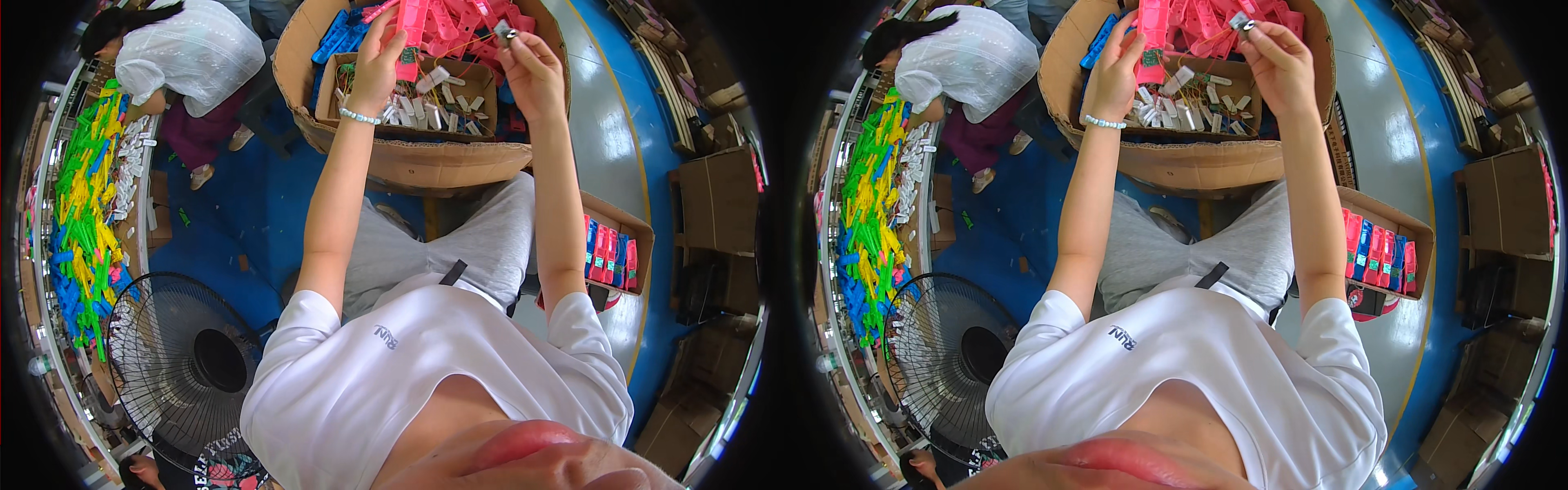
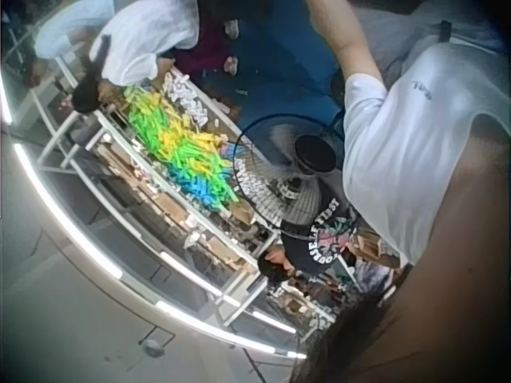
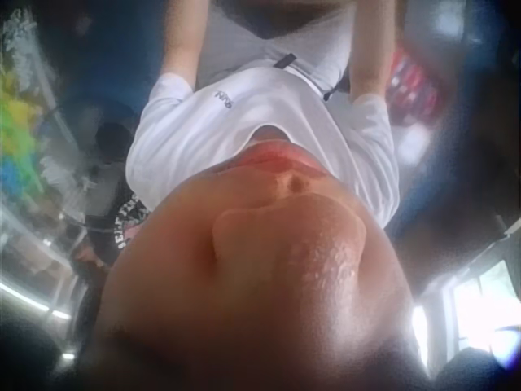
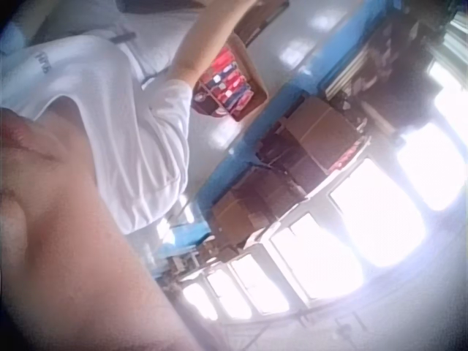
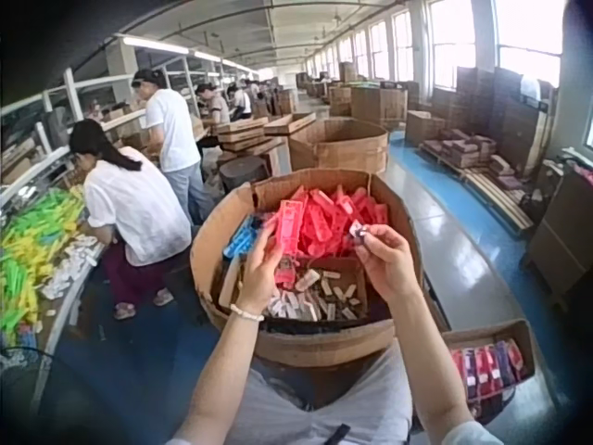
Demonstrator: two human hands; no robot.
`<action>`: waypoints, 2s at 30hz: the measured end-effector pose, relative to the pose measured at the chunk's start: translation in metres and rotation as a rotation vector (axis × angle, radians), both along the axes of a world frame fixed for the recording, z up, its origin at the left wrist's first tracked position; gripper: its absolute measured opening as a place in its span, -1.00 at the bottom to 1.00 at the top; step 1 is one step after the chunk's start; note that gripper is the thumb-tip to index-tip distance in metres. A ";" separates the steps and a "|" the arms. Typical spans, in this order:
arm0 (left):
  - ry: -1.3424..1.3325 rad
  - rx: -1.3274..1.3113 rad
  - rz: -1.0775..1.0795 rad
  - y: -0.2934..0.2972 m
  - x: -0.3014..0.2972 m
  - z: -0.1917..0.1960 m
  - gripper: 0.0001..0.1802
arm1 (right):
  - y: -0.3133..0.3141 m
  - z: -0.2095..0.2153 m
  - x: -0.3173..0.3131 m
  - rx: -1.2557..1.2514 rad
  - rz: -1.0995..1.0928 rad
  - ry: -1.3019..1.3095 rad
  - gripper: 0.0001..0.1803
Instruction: The person assembles small electronic circuit boards into blue and pink plastic housings by hand.
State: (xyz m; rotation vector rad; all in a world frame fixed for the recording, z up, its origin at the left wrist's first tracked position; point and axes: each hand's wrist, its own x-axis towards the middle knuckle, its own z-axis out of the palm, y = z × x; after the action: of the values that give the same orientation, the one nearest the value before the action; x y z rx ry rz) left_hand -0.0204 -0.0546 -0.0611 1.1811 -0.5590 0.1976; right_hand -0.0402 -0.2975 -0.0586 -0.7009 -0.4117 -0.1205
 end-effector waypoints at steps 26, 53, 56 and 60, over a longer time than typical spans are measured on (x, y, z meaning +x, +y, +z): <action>0.086 0.001 -0.089 0.001 -0.040 0.030 -0.43 | 0.065 -0.024 -0.037 -0.946 0.491 0.377 -0.56; 0.292 -0.121 -0.203 -0.026 -0.106 0.029 -0.55 | 0.051 0.068 -0.032 -1.007 -1.202 -1.025 -0.80; 0.275 -0.078 -0.192 -0.028 -0.119 0.028 -0.52 | 0.054 0.065 -0.045 -1.014 -1.157 -0.942 -0.81; 0.284 -0.186 -0.233 -0.033 -0.123 0.024 -0.52 | 0.055 0.067 -0.046 -1.077 -1.098 -0.829 -0.82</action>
State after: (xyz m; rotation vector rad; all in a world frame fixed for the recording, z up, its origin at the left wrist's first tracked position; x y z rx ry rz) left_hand -0.1439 -0.0879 -0.0372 0.9339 -0.4139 -0.1146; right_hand -0.0866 -0.2420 0.0086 -1.9044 -0.8526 -1.3325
